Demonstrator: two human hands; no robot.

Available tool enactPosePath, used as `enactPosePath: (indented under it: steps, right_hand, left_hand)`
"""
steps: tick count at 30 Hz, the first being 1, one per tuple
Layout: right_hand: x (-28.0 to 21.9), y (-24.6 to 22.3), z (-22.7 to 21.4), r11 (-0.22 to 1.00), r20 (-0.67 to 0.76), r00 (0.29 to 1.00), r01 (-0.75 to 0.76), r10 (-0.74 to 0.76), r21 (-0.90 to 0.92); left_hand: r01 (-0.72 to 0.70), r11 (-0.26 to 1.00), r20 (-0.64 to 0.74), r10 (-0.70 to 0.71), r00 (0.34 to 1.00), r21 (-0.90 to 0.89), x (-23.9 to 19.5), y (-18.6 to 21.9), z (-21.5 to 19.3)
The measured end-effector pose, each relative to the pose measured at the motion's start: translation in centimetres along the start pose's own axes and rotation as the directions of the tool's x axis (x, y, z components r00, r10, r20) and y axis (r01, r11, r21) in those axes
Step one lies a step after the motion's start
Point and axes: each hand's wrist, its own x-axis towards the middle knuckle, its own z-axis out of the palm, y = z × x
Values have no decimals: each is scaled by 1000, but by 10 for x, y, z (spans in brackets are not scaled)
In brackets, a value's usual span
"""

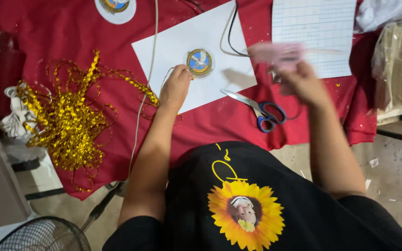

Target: Gluing decorative gold trim to circular paper medallions using a hot glue gun and trimming the edges with scissors.

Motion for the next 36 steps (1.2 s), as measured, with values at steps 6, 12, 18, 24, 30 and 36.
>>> enactPosePath:
  steps: [6, 12, 18, 24, 30, 36]
  right_hand:
    - [13, 29, 100, 994, 189, 978, -68, 83, -84]
    - [21, 28, 137, 997, 203, 979, 21, -4, -78]
    - [25, 24, 144, 983, 167, 986, 25, 6, -184]
    - [26, 14, 150, 973, 148, 989, 27, 8, -230]
    - [25, 5, 154, 962, 123, 991, -10, 45, -274]
    - [30, 11, 153, 960, 137, 990, 10, 30, -280]
  left_hand:
    - [22, 1000, -2, -22, 1000, 10, 3, 8, -10]
    - [56, 998, -22, -56, 998, -9, 5, 10, -10]
    - [46, 999, -39, -45, 998, 11, 6, 6, -6]
    - [28, 1000, -53, -27, 998, 11, 5, 4, -5]
    - [34, 999, -55, -33, 998, 4, 6, 5, -6]
    - [7, 999, -60, -5, 998, 44, 4, 2, -3]
